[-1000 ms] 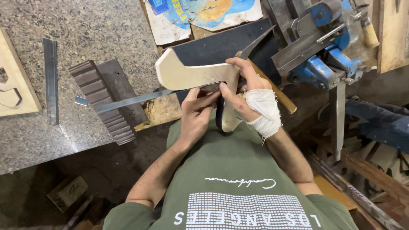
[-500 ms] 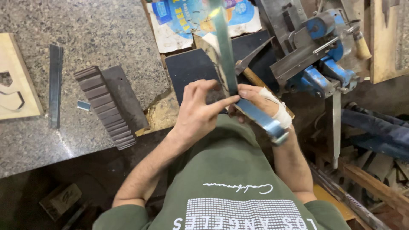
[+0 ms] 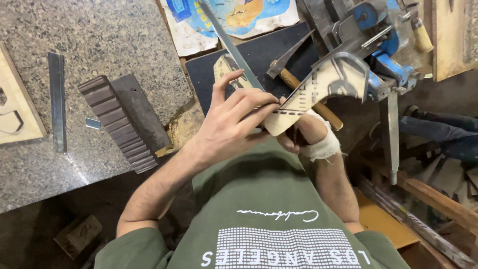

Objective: The person uses a manual press to bend a thin metal strip and repeatedly fits it against a curved wooden piece. They adjust the metal strip in the press, remove it, and compare it to the wooden template, repeating the process to refine the fit.

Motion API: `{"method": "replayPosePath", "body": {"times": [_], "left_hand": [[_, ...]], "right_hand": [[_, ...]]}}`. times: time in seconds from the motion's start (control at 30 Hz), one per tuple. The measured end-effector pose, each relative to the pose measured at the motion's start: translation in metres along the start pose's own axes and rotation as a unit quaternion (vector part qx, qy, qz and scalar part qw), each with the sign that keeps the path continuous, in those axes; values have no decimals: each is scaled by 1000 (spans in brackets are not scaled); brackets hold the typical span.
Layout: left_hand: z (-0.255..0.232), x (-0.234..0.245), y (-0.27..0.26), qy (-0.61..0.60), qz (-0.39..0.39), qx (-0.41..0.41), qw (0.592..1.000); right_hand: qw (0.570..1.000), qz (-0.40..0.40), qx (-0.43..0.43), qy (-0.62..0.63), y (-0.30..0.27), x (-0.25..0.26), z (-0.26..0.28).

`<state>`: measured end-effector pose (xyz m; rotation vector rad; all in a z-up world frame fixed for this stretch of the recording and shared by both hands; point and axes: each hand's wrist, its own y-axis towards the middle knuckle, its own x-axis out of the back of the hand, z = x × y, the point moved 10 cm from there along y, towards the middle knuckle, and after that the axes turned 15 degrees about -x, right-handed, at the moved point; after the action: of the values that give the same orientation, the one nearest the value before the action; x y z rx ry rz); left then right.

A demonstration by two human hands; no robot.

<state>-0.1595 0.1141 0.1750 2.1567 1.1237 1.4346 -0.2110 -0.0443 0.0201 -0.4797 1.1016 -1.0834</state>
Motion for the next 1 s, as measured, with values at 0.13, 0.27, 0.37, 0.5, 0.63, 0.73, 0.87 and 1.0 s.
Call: {"method": "replayPosePath", "body": {"times": [0.13, 0.27, 0.37, 0.5, 0.63, 0.73, 0.87, 1.0], "left_hand": [[2, 4, 0, -55, -36, 60, 996], [4, 2, -5, -79, -50, 114, 989], [0, 3, -6, -51, -51, 122, 990], [-11, 3, -3, -8, -41, 112, 993], [-18, -1, 2, 5, -38, 90, 995], [-17, -4, -2, -43, -55, 82, 994], [-14, -9, -8, -67, -42, 94, 992], [-21, -10, -7, -37, -28, 88, 995]], "right_hand": [[988, -103, 110, -29, -18, 3, 20], [970, -2, 241, -7, -44, -15, 49], [965, 79, 249, -6, -46, -29, 49], [973, 58, 223, -7, -31, -14, 42], [946, 197, 248, 74, -16, -24, 40], [937, 231, 236, 111, -9, -17, 30], [940, 255, 203, 97, 9, -3, 15], [932, 273, 195, 135, 19, 12, -5]]}}
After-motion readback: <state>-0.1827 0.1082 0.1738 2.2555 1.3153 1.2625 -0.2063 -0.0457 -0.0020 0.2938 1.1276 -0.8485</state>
